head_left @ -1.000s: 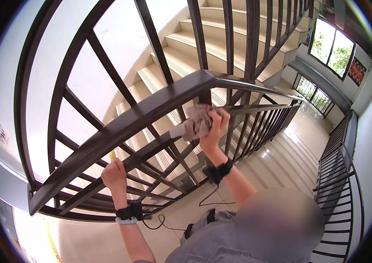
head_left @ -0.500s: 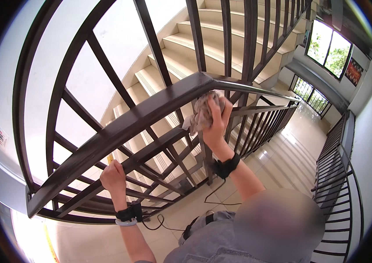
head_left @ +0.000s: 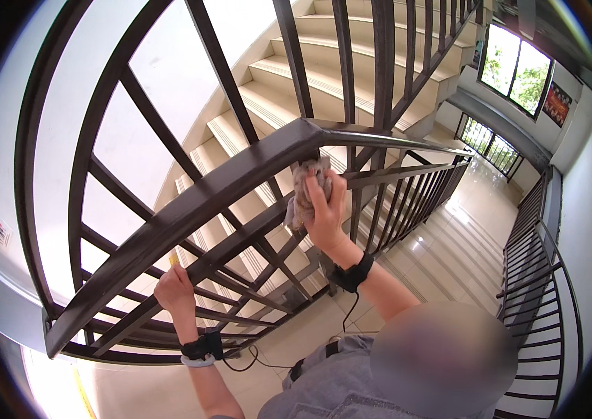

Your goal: The person wipes a dark metal staircase handrail and vertical balusters with a cloth while ascending the stairs. The person moves along the railing, cleaning the top and sides of the handrail and the vertical bars.

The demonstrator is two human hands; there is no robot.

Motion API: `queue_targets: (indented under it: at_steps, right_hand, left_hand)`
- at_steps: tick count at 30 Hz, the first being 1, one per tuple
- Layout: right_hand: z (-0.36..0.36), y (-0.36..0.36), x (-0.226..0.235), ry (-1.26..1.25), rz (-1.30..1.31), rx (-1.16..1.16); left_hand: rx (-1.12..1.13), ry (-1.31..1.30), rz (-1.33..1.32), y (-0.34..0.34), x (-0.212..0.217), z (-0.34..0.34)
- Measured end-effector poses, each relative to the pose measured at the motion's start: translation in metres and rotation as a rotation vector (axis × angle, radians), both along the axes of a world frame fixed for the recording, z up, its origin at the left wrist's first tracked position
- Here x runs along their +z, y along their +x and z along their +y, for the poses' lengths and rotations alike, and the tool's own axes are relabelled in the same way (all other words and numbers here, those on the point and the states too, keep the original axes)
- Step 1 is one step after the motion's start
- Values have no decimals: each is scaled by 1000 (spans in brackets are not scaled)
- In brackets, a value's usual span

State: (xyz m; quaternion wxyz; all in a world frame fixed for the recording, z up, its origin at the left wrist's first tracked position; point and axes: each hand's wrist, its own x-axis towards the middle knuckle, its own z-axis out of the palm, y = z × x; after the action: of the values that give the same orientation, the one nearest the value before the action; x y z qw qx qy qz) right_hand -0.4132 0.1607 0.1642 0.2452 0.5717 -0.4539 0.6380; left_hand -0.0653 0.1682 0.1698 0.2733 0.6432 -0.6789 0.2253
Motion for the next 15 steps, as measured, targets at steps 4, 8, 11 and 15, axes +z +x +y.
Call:
queue_targets:
  at_steps: [4, 8, 11, 15]
  right_hand:
    - [11, 2, -31, 172, -2, 111]
    - [13, -3, 14, 52, -163, 118]
    - [-5, -11, 46, -81, -139, -9]
    - [-16, -8, -24, -4, -87, 10]
  left_hand:
    - [-178, -24, 61, -22, 18, 9]
    - [-420, -75, -79, -47, 31, 12]
    - [-404, 215, -101, -60, 36, 8]
    - [-287, 256, -128, -65, 34, 9]
